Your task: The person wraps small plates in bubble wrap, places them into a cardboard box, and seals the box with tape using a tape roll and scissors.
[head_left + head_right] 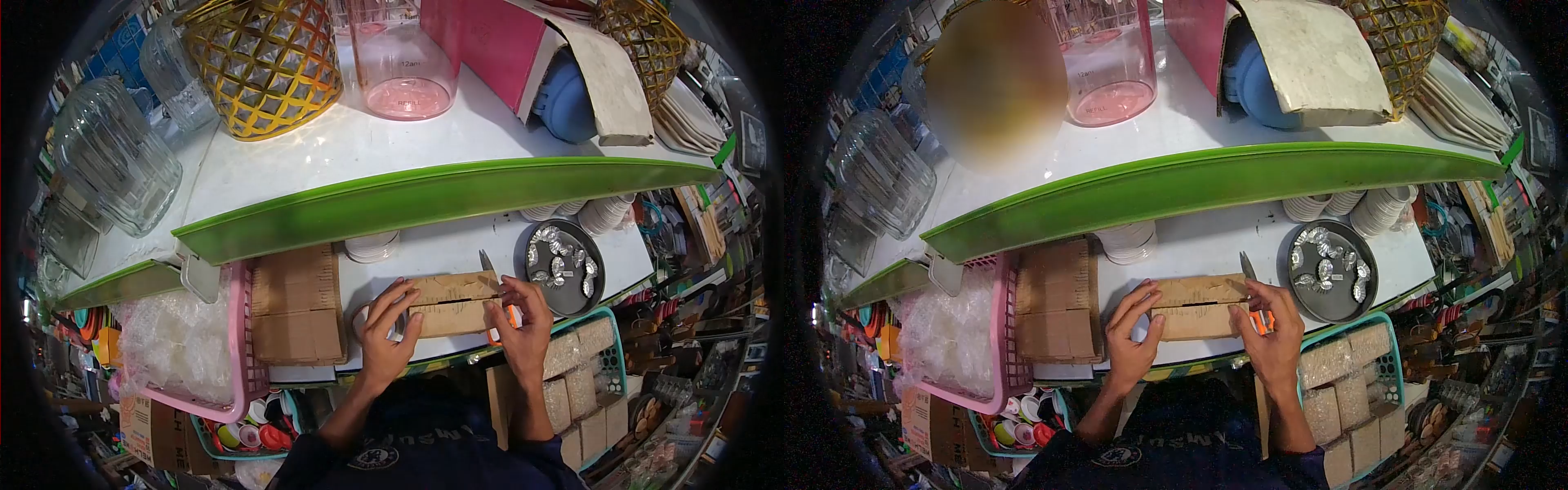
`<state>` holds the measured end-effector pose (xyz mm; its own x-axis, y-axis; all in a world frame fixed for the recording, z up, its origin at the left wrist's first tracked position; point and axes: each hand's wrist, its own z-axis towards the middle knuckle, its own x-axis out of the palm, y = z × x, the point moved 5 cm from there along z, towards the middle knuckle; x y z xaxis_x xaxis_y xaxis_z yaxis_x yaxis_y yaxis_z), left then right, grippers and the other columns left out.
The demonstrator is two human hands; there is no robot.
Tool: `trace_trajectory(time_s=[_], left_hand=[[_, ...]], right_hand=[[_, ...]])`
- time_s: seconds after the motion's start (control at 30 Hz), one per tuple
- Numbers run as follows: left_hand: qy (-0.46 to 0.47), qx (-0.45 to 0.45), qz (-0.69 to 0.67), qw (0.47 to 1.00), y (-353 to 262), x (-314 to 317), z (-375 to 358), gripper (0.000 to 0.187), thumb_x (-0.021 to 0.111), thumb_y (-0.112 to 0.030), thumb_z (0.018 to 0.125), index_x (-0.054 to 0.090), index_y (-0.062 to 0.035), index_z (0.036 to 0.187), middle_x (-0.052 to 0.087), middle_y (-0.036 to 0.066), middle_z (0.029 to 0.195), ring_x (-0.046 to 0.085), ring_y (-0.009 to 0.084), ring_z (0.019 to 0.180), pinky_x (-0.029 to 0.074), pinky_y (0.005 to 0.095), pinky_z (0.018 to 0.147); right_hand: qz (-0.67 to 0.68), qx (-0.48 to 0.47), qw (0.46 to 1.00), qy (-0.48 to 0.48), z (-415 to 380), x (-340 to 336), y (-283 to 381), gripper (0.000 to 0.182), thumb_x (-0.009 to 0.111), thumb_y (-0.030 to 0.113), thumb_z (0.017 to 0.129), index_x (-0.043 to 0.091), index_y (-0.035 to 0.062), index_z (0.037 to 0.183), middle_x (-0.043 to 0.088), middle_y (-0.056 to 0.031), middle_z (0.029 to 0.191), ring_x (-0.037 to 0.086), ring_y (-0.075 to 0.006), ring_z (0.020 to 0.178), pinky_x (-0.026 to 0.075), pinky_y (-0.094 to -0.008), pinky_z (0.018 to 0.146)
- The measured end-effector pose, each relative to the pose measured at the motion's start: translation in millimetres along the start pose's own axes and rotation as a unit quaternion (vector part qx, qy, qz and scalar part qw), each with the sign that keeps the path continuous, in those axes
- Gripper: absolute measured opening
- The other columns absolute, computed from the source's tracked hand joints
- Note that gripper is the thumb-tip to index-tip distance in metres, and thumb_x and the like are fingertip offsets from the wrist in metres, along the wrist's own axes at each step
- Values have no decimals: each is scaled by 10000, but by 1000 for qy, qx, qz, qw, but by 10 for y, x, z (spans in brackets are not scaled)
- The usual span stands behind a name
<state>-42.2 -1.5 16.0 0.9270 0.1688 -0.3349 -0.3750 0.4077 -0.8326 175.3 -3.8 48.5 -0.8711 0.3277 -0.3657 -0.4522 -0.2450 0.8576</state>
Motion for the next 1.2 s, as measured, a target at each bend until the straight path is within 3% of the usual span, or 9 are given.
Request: trace_trajectory(time_s=[0.77,0.87,0.93,1.0,1.07,1.2], left_hand=[[-3,4,21,1000,37,2,-1,229,653,-18,828,709,10,1048,649,150,1204,576,302,1205,442,400,1017],[-14,40,59,997,60,-14,-15,218,708,-87,806,735,-54,1020,667,84,1185,563,286,1211,396,433,1024],[-10,123,135,983,25,-25,-30,229,736,-141,793,741,-62,1008,681,76,1158,557,279,1219,383,467,1029],[2,142,147,979,-15,-50,-5,248,751,-166,782,741,-62,1006,686,76,1146,558,279,1219,384,475,1027],[13,161,159,974,-30,-63,10,269,766,-191,771,742,-61,1005,691,77,1134,559,279,1218,385,483,1026],[34,175,156,971,-20,-73,15,340,812,-251,729,743,-57,1000,693,83,1132,590,288,1183,401,472,1019]], right_hand=[[-22,0,1000,-6,29,55,-21,390,779,28,758,653,22,1127,623,-112,1001,616,-180,822,518,-299,740],[-48,-13,999,0,34,54,-25,382,784,41,759,656,26,1119,624,-110,1010,616,-177,830,515,-296,735],[-58,-8,998,2,38,43,28,382,786,49,755,659,29,1114,625,-115,1016,618,-196,837,513,-308,745],[-67,-3,998,4,51,35,48,381,789,57,751,662,32,1109,626,-120,1021,620,-215,844,511,-319,756],[-154,-85,985,-3,65,32,129,338,788,82,745,682,33,1062,633,-127,1008,619,-264,855,504,-348,784],[-120,-106,986,42,151,79,239,263,773,93,753,702,34,999,648,-119,951,614,-293,869,497,-371,813]])
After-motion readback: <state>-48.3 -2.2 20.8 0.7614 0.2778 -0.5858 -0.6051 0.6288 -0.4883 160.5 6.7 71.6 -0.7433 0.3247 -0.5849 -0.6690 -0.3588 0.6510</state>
